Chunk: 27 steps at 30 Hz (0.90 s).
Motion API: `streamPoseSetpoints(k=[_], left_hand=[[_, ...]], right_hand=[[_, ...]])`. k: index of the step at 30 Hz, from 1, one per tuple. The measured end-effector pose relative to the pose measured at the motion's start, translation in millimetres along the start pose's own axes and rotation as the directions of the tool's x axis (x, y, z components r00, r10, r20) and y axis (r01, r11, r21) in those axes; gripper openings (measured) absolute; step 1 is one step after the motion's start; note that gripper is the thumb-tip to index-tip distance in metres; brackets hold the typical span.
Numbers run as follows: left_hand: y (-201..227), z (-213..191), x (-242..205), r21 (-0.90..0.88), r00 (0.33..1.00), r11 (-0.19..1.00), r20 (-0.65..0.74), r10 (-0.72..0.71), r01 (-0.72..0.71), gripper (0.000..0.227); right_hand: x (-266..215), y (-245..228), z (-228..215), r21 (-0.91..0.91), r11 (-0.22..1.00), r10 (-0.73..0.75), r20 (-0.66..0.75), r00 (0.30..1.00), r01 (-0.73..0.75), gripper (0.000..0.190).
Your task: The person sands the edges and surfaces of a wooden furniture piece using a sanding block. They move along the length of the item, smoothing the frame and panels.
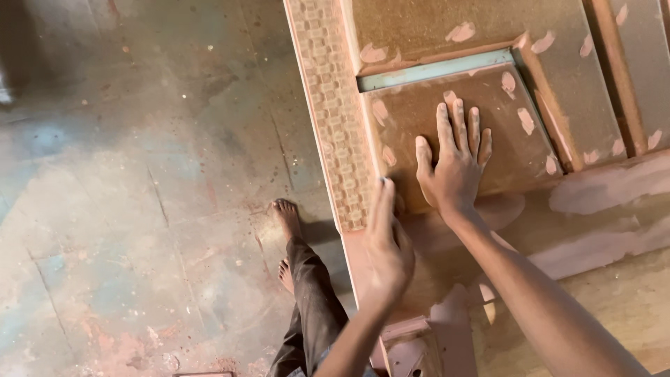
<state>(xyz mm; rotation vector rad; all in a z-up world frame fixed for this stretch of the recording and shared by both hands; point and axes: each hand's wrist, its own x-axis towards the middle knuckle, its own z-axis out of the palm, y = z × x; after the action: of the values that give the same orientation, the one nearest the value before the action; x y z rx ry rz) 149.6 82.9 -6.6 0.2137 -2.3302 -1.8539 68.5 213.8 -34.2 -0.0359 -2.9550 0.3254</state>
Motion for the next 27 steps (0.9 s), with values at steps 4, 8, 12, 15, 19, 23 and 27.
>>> streamPoseSetpoints(k=[4,8,12,15,19,23,27], left_hand=[[-21.7,17.7,44.1,-0.024,0.993,1.0,-0.118,-0.013,0.01,0.059],[-20.6,22.5,27.5,-0.048,0.996,0.999,-0.088,-0.002,-0.002,0.063],[-7.4,-19.5,-83.1,-0.075,0.953,0.957,0.139,-0.27,0.282,0.073],[-13.4,-36.2,-119.8,-0.052,0.955,0.96,0.13,-0.266,0.275,0.067],[-18.3,-29.7,-92.0,-0.002,0.978,0.982,0.09,-0.187,0.188,0.054],[-15.0,-9.1,-45.1,-0.104,1.0,0.994,0.003,-0.026,0.026,0.058],[-26.1,17.5,15.2,-0.044,0.989,0.998,-0.142,0.035,-0.041,0.054]], right_hand=[[6.3,-5.0,-2.5,0.018,1.0,-0.012,0.014,1.0,0.012,0.061],[1.4,-0.7,-0.8,0.013,1.0,-0.014,0.014,1.0,0.014,0.061],[3.1,1.0,3.1,0.0,1.0,-0.007,0.003,1.0,0.007,0.061],[2.3,2.3,3.3,-0.008,1.0,-0.014,-0.001,1.0,0.014,0.06],[2.3,1.1,2.9,0.003,1.0,-0.014,0.014,1.0,0.014,0.06],[1.9,2.0,3.1,0.011,1.0,-0.025,0.009,1.0,0.025,0.061],[3.1,5.0,3.7,-0.002,1.0,-0.01,0.025,1.0,0.01,0.061]])
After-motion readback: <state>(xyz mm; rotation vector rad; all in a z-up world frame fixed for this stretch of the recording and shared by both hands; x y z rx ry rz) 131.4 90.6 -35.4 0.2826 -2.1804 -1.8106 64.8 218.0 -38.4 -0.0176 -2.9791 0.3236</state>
